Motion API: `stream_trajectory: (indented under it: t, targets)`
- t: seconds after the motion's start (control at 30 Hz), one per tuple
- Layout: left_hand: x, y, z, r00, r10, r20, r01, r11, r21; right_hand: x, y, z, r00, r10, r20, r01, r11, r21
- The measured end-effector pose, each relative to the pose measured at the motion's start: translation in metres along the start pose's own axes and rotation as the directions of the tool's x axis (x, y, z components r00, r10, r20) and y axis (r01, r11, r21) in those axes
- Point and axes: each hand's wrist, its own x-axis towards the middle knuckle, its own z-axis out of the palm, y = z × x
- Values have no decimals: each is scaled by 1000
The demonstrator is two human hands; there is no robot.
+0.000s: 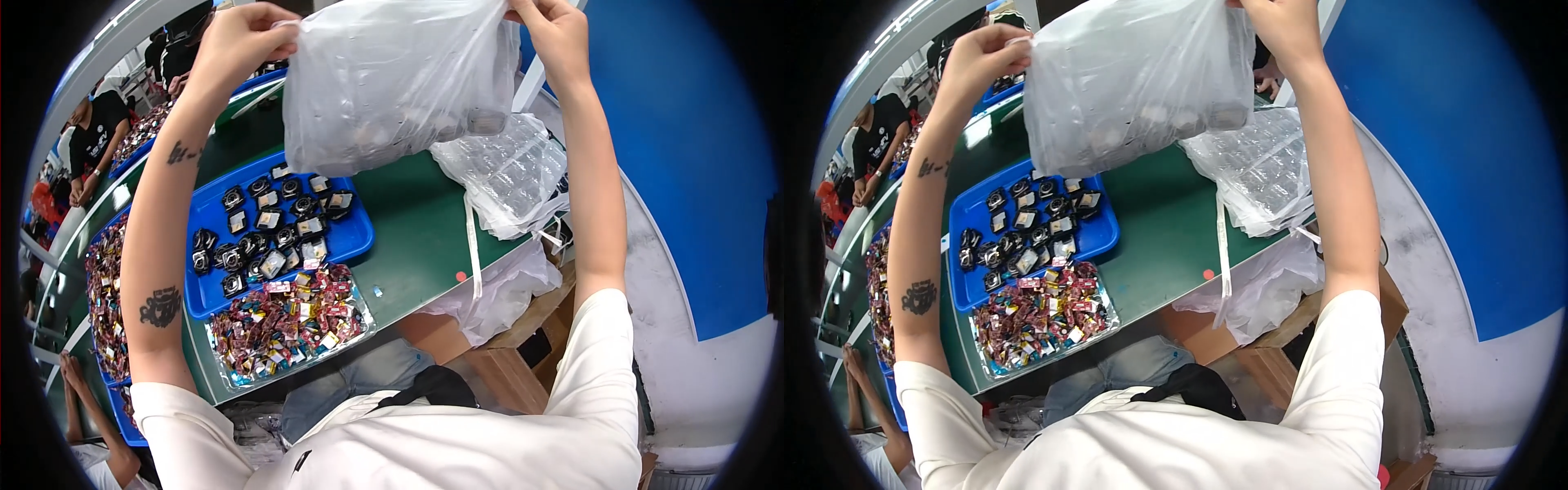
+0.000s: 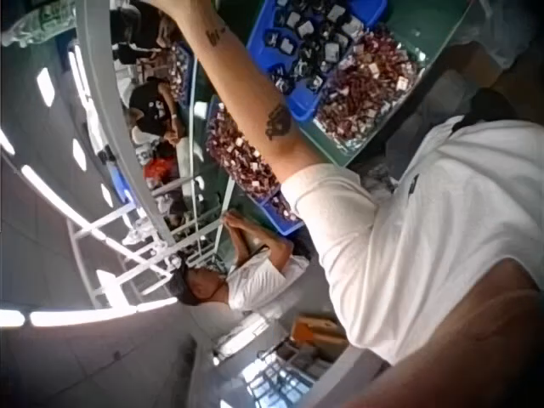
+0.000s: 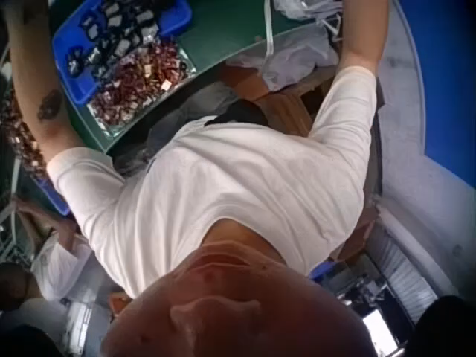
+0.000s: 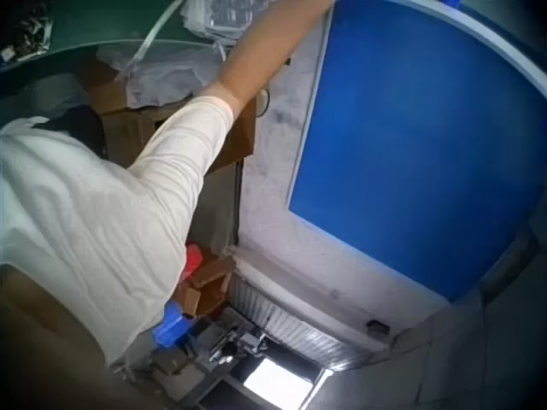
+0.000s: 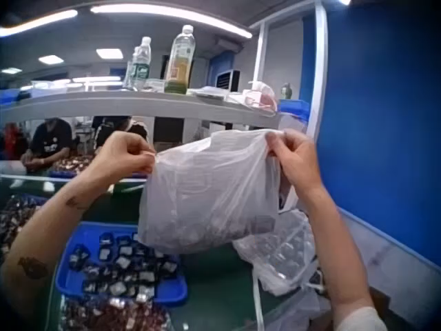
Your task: Assembling small electronic components and placing them into a tray.
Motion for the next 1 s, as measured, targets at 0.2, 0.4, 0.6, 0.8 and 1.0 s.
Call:
stream_trajectory:
  t: [0.2,0.4,0.6,0.8,1.0]
  targets:
    - [-78,-51,-81,840,-471,269,443,882,160,-14,-66,103,892,-282,353,330,941,-81]
    - [-100,-8,-54,858,-345,381,403,912,-82,-54,-85,196,779,-527,340,501,849,168]
    - [-104,-51,-19,928,-342,150,329,939,104,-68,-62,171,807,-534,254,522,845,116]
    - [-99,-37,-22,848,-511,141,472,849,237,-8,202,-15,991,47,123,44,763,-645]
    - [-99,-50,-26,848,-501,174,438,846,304,-52,381,-147,731,664,-160,-329,137,-934]
